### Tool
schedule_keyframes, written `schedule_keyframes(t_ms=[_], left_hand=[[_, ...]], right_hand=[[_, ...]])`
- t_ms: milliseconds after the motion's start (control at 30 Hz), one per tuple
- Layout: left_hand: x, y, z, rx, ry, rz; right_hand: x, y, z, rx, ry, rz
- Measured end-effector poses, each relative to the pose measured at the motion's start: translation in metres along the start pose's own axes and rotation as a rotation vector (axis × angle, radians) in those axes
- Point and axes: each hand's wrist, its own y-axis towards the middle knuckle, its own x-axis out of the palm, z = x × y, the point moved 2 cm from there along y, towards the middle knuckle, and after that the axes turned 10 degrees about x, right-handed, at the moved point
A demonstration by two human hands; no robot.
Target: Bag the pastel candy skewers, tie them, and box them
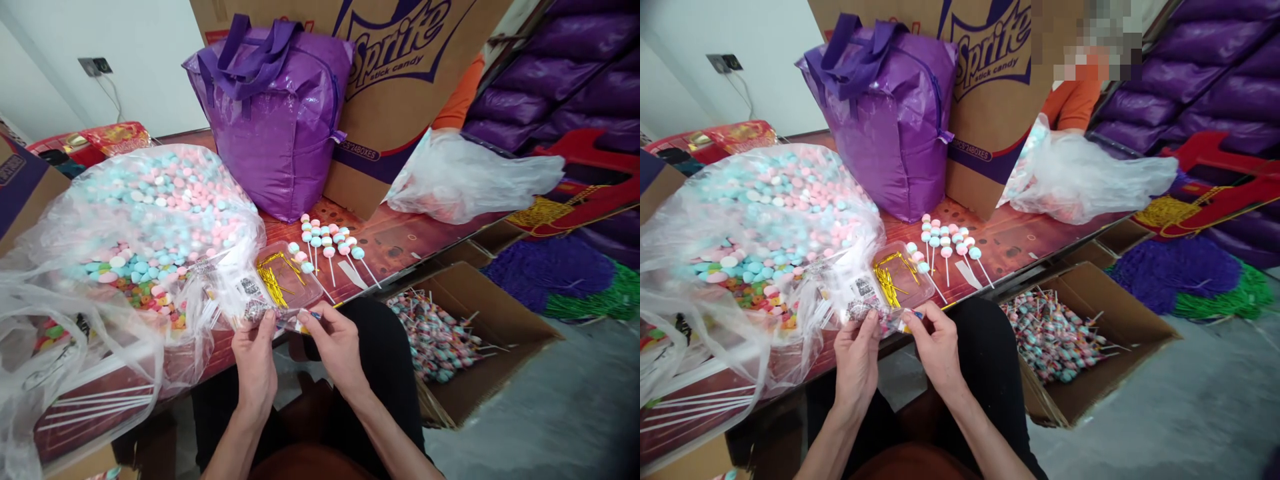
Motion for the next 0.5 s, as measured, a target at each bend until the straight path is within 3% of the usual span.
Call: schedule_keyframes(t_ms=[100, 300, 500], left_hand=[[0.0, -0.001, 0.001, 0.083, 0.066, 0.009], [0.003, 0.005, 0.001, -0.02, 0.006, -0.023], [0.002, 0.012, -0.001, 0.017, 0.088, -0.061]], right_hand=[[0.0, 0.002, -0.001, 0.037, 0.028, 0.021], [-0.001, 0.004, -0.007, -0.017, -0.012, -0.009], [-0.006, 0.004, -0.01, -0.074, -0.084, -0.014]])
